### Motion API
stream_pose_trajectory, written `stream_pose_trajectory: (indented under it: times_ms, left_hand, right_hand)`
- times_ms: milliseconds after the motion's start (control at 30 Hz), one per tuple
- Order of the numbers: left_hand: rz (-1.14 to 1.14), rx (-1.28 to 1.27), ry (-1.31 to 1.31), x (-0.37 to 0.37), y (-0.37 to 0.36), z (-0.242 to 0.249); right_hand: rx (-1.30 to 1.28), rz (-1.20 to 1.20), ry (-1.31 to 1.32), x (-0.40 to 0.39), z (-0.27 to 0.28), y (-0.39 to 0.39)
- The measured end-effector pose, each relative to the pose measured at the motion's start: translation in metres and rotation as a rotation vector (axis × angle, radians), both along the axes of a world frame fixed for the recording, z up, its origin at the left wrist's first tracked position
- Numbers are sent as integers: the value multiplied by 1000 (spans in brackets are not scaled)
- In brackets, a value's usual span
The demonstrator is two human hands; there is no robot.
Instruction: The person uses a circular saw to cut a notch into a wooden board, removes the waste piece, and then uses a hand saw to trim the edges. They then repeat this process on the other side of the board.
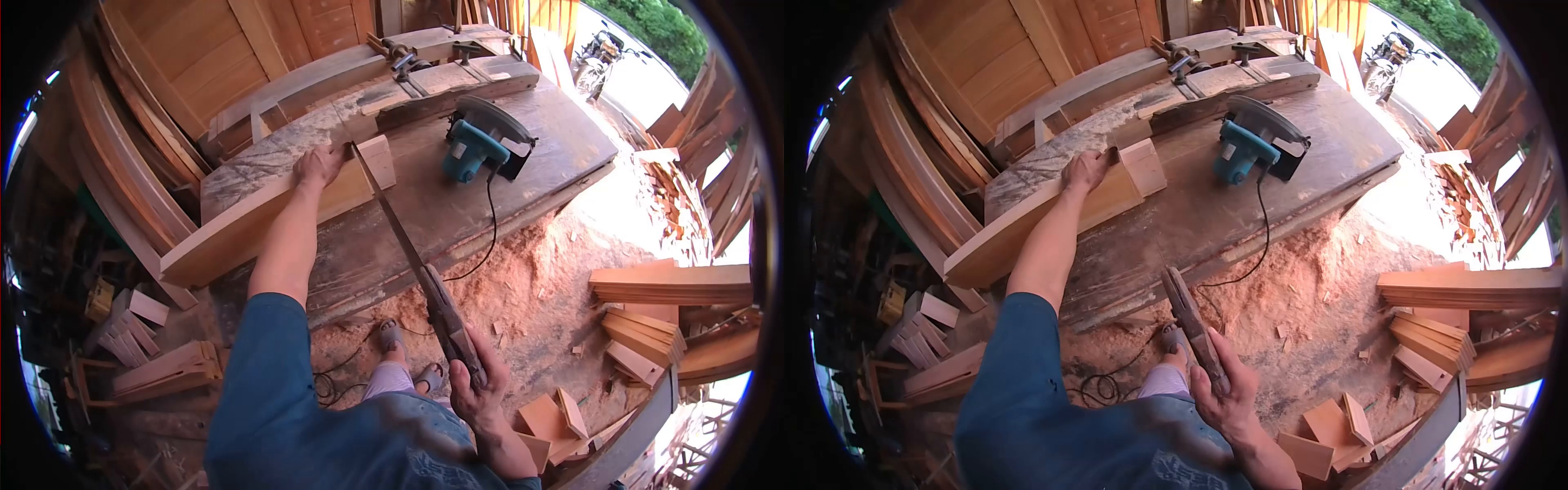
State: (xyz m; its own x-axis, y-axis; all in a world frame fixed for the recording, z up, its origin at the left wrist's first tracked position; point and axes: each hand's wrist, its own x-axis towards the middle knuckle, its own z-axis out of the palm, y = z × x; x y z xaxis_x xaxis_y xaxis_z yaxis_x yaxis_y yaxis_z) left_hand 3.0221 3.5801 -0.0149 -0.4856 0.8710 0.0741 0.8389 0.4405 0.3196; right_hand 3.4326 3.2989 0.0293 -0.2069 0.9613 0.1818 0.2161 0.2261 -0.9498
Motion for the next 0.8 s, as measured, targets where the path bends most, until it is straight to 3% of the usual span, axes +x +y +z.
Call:
stream_pose_trajectory:
  times_ms: [167, 200, 300, 467, 700, 800]
  left_hand:
    - [-6, -2, 5, -5, 6, -7]
    - [2, 0, -1, -3, 4, -4]
    - [-3, 14, 9, -4, 3, -8]
    - [-15, 11, 16, -7, 6, -13]
    - [-18, 15, 17, -11, 8, -16]
    - [-16, 28, 26, -6, 6, -13]
  right_hand:
    - [90, -14, 22, 43, -15, -50]
    - [-69, -18, 29, 46, -7, -58]
    - [112, -30, -23, 21, -11, -25]
    - [-57, -15, 45, -33, -9, 32]
    - [-73, -26, 33, 62, -18, -76]
    - [117, -51, 5, 28, -25, -37]
